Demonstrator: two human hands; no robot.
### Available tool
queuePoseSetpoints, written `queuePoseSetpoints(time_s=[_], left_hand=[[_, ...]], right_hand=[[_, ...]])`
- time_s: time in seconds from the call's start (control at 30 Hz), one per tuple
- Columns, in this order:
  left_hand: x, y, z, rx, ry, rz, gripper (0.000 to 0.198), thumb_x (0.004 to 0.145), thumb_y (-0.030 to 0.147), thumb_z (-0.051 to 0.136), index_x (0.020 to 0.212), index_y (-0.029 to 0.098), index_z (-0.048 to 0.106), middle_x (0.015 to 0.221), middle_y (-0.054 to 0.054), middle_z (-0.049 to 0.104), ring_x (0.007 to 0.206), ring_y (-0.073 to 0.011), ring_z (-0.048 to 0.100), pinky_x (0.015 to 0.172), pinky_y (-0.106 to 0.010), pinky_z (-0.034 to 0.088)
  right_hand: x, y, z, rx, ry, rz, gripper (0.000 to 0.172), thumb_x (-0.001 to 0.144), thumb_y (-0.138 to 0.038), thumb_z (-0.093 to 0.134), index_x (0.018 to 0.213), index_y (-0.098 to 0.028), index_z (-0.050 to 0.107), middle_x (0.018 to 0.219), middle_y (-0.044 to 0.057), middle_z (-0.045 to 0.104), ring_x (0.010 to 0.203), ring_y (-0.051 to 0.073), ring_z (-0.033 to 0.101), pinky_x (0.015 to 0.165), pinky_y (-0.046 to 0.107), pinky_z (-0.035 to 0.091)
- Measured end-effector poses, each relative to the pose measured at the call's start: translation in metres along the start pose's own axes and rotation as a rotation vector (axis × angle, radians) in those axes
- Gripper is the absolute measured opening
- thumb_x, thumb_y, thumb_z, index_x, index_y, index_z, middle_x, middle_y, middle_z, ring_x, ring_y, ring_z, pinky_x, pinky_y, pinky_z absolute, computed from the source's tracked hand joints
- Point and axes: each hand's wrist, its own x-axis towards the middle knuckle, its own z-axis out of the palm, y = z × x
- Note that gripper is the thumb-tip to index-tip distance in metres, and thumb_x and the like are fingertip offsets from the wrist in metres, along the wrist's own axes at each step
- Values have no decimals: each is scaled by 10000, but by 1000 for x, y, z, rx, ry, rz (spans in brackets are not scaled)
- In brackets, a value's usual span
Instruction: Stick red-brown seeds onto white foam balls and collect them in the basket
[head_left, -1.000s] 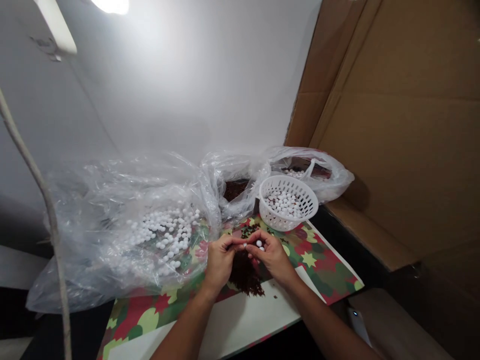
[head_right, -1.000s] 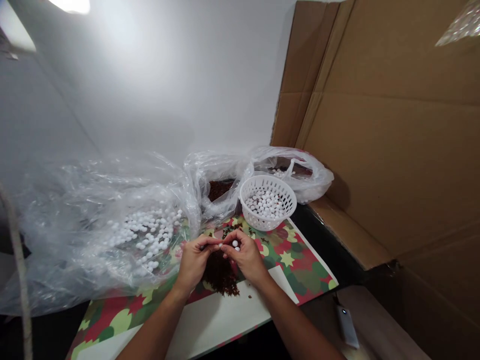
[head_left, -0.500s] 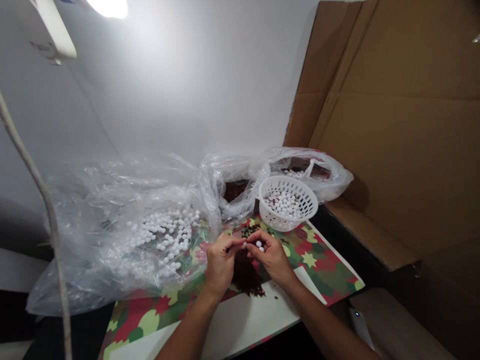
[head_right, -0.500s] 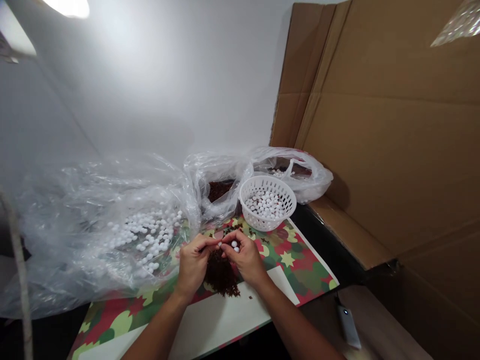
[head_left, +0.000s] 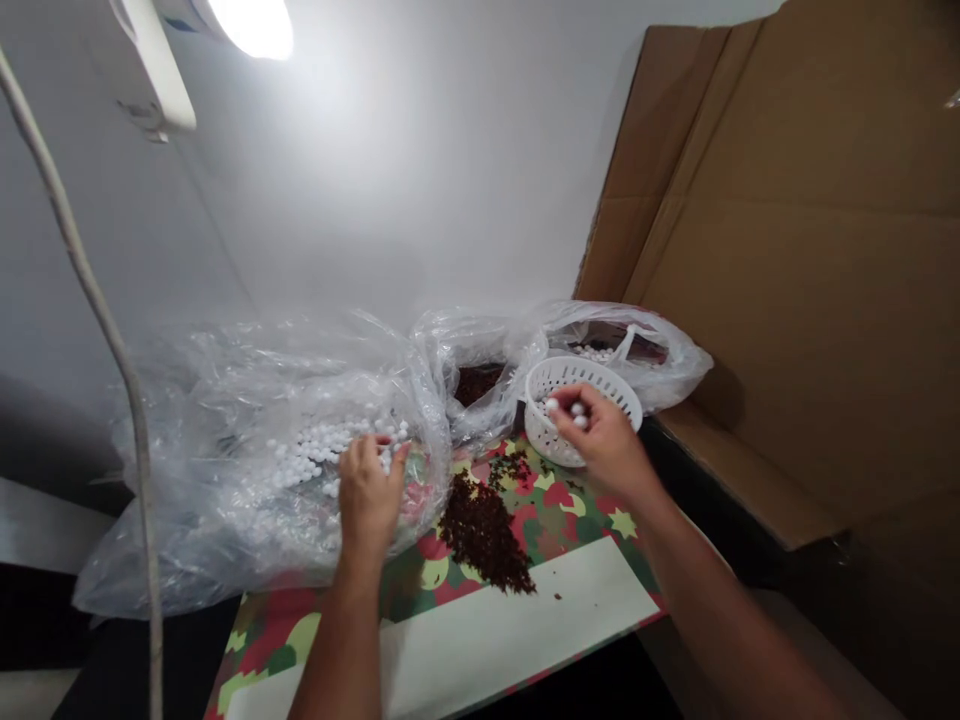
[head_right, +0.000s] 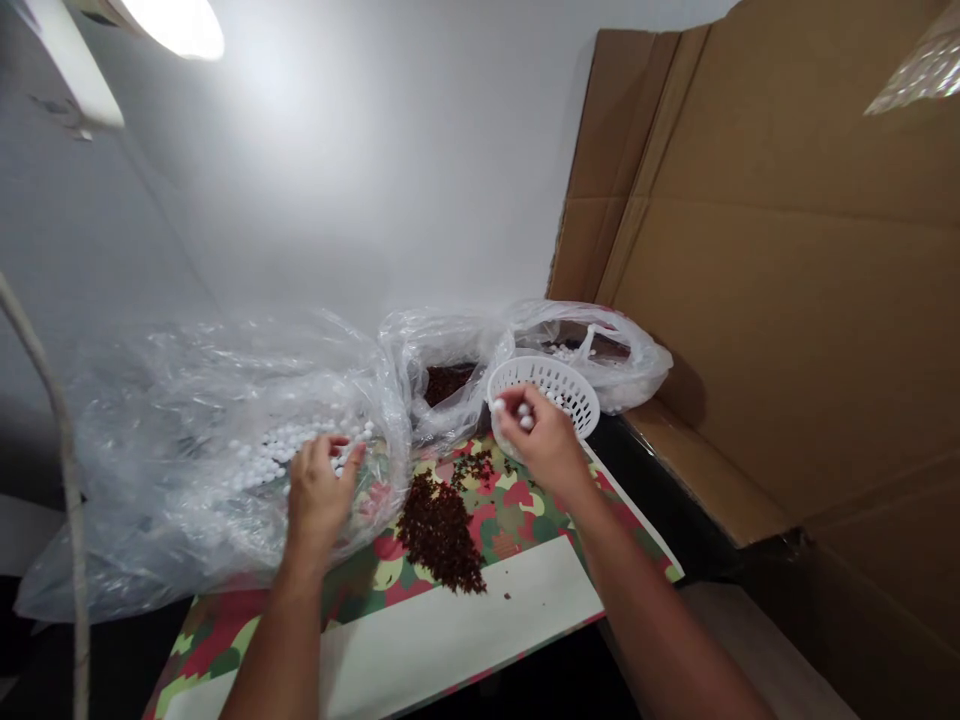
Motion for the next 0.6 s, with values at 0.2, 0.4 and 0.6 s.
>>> queuePoseSetpoints(time_s=[0.2, 0.4, 0.6], left_hand=[[10, -47, -1, 480, -373, -215, 467, 890, 467, 319, 1189, 166, 513, 1129, -192, 457, 1074, -362, 477, 825, -440, 420], [1, -30, 13, 584, -397, -98, 425, 912, 372, 258, 1180, 153, 504, 1124, -192, 463, 956, -316, 574, 753, -419, 463], [2, -28, 16, 482, -390, -84, 396, 918, 354, 261, 1154, 175, 523, 1030, -161, 519, 850, -279, 612, 705, -384, 462]], right_hand=[[68, 34, -35, -547, -25, -155, 227, 731, -162, 562, 946, -117, 616, 967, 102, 599, 904, 192, 545, 836, 306, 414], [17, 4, -22, -375, 57, -306, 190, 870, -239, 476, 951, -169, 633, 948, 47, 623, 870, 146, 557, 786, 246, 405], [-50, 12, 32, -236, -392, -197, 163, 871, -169, 475, 900, -166, 636, 878, 31, 620, 819, 118, 564, 743, 216, 398]])
